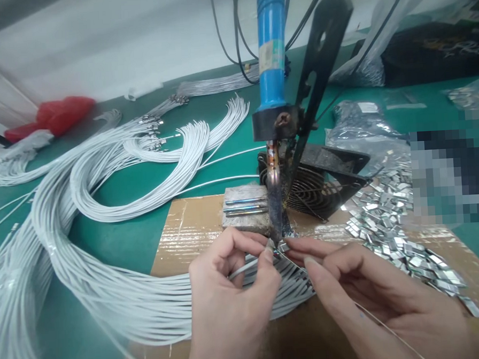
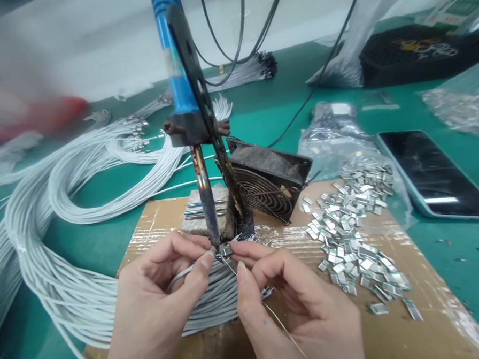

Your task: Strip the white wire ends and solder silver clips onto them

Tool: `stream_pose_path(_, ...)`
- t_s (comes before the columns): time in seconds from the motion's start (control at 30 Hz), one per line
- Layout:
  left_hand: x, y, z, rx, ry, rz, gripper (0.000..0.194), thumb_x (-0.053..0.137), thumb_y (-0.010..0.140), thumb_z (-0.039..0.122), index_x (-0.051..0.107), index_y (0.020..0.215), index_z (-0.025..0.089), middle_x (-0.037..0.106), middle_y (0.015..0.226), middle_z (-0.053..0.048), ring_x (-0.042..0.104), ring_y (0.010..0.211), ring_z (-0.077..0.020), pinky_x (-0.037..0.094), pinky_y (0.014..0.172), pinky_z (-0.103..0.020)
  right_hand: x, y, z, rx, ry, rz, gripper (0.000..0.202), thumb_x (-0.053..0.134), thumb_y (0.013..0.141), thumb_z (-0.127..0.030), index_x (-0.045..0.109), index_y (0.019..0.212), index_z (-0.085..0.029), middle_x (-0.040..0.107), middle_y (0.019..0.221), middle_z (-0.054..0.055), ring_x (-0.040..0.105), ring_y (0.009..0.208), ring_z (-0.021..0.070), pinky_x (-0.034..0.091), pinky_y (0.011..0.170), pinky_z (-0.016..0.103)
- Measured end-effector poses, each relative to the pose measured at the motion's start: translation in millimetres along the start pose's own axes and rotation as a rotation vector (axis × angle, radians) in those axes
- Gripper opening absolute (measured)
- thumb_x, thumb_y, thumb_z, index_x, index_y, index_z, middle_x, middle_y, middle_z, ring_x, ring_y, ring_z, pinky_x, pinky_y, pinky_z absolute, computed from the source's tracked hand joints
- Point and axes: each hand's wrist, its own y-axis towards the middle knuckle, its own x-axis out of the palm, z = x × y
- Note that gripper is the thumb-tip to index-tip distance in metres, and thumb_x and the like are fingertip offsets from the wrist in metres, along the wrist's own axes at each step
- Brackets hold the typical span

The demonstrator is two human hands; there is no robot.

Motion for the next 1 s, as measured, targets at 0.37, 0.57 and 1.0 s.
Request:
stream_pose_path(0.37,-1.5,-1.5,1.0,0.007,0.045,0.011,0.013,0.074,0.076,0.013,0.066,0.068,0.019,0.073,0.083,0.0,0.067,0.069,-0.0113,0.052,0.06,-0.015,-0.3,0.5,-2.5,0.012,0.002,0.0,0.025,0.083,0.078,-0.031,0.066,0.061,-0.023,0.082,0.094,-0.001,0.079,0.088,0.0137,0.059,0.081,0.009)
stream_pose_path(0.57,-1.8,-0.4,-2.0,-0.001,0.051,-0.006,0.013,0.073,0.078,0.015,0.067,0.068,0.019,0.072,0.084,-0.001,0.067,0.07,-0.0114,0.052,0.06,-0.015,-1.8,1.3,-0.3,-0.008,-0.031,-0.027,0.026,0.081,0.081,-0.031,0.066,0.061,-0.023,0.082,0.094,-0.001,0.08,0.088,0.0143,0.059,0.083,0.009)
stream_pose_path(1.0,-1.6,-5.3,-1.1,-0.013,0.043,-0.006,0.016,0.073,0.082,0.022,0.066,0.069,0.018,0.07,0.084,-0.004,0.068,0.076,-0.0167,0.054,0.063,-0.02,-2.3,-0.4,0.8,0.033,0.0,0.026,0.029,0.084,0.078,-0.034,0.066,0.059,-0.022,0.082,0.093,0.002,0.079,0.085,0.0153,0.06,0.077,0.01)
